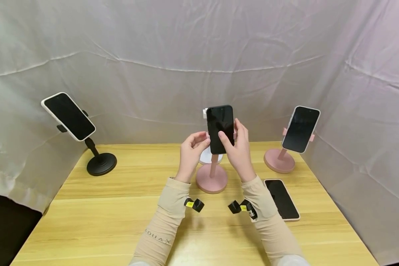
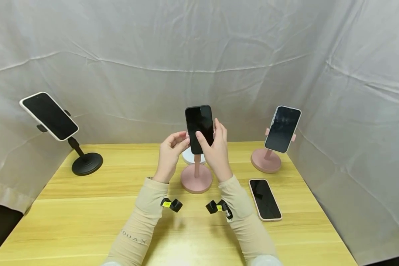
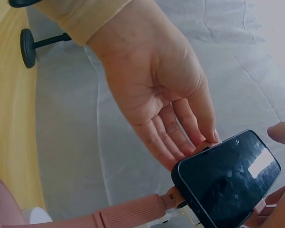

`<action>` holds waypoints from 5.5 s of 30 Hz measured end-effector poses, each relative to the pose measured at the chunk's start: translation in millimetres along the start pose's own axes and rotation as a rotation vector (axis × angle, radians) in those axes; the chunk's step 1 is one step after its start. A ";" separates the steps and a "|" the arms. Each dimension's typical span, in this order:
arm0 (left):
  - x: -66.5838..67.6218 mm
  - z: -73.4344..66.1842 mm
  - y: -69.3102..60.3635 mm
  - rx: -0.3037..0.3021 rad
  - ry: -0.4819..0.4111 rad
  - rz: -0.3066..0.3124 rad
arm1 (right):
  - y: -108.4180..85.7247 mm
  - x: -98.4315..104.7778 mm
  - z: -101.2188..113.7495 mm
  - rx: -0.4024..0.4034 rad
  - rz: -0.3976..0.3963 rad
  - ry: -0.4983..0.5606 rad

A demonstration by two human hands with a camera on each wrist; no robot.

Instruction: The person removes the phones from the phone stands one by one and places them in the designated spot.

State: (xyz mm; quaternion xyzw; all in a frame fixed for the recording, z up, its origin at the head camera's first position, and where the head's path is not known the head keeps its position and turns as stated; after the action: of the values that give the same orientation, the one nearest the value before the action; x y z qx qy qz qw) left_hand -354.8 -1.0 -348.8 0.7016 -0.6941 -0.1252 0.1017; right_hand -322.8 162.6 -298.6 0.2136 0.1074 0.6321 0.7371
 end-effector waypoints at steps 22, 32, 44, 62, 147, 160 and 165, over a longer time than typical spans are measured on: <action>-2.6 11.5 3.5 -0.003 -0.007 -0.004 | 20.6 -21.2 8.7 -0.025 -0.107 -0.184; -2.9 9.0 4.6 -0.025 0.050 0.016 | 23.5 -19.8 8.7 -0.008 -0.164 -0.245; 3.7 4.8 7.5 -0.071 0.196 0.075 | 24.9 -23.9 15.0 0.008 -0.140 -0.355; 3.9 -4.1 14.2 -0.154 0.297 0.051 | 27.6 -19.1 9.2 -0.012 -0.145 -0.335; 6.5 -8.4 14.4 -0.127 0.298 0.066 | 34.2 -10.0 16.4 -0.111 0.264 0.224; 5.1 -4.9 15.1 -0.093 0.284 0.075 | 41.1 2.5 38.9 0.019 0.161 0.369; 6.4 -4.3 15.7 -0.078 0.288 0.064 | 46.1 15.3 57.4 0.114 0.094 0.448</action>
State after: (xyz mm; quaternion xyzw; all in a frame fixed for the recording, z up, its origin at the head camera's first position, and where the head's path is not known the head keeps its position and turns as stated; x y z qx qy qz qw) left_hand -368.3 -7.8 -340.0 0.6854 -0.6889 -0.0468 0.2313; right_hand -336.3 172.4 -225.3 0.1138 0.2937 0.6902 0.6514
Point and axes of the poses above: each hand's wrist, its own y-axis towards the middle knuckle, its own x-axis out of the back of the hand, z = x × y, the point moved 10 cm from there along y, towards the middle knuckle, and after that the axes turned 13 degrees about y, right-handed, at the moved point
